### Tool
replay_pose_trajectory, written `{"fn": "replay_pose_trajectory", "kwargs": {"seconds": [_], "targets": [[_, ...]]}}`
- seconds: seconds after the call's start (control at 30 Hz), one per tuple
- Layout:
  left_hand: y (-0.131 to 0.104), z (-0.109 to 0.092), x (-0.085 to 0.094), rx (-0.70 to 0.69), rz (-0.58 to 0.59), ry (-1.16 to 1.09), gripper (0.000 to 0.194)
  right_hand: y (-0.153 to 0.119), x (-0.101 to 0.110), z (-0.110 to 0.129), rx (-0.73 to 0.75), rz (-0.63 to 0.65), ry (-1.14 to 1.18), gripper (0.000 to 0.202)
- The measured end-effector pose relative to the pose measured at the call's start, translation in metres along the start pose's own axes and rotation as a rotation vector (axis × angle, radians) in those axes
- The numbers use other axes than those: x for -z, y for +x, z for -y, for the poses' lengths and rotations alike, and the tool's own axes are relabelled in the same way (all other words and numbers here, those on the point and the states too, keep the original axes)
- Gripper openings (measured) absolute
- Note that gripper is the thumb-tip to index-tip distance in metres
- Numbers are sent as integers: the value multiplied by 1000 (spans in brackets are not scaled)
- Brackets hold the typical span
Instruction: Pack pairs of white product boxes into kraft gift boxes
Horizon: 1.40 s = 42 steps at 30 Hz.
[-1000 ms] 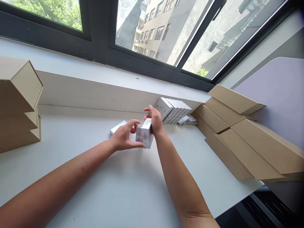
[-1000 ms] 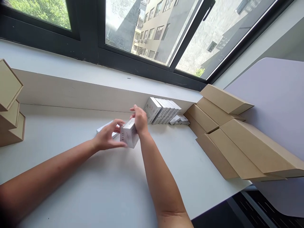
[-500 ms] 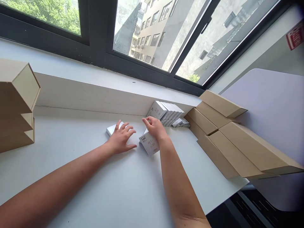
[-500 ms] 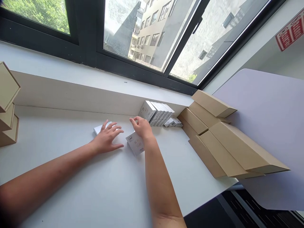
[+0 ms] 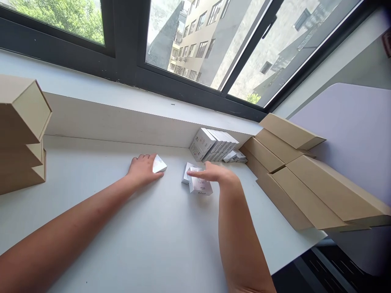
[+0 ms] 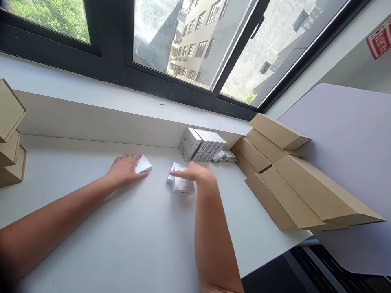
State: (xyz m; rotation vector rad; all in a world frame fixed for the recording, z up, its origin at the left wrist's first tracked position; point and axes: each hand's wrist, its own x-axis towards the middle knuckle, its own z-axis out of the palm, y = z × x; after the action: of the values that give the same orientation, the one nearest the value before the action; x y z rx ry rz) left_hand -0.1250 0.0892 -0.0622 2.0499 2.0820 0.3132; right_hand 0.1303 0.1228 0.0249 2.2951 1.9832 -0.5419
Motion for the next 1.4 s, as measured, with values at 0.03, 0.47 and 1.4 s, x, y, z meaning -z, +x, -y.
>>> {"fn": "replay_pose_trajectory", "kwargs": {"seconds": [0.03, 0.47, 1.4], "targets": [[0, -1, 0, -1, -7, 9, 80, -4, -3, 8, -26, 65, -2, 102], [3, 4, -4, -28, -22, -27, 84, 4, -9, 12, 110, 129, -196, 119], [6, 10, -13, -91, -95, -114, 77, -81, -32, 76, 623, 377, -226, 114]]}}
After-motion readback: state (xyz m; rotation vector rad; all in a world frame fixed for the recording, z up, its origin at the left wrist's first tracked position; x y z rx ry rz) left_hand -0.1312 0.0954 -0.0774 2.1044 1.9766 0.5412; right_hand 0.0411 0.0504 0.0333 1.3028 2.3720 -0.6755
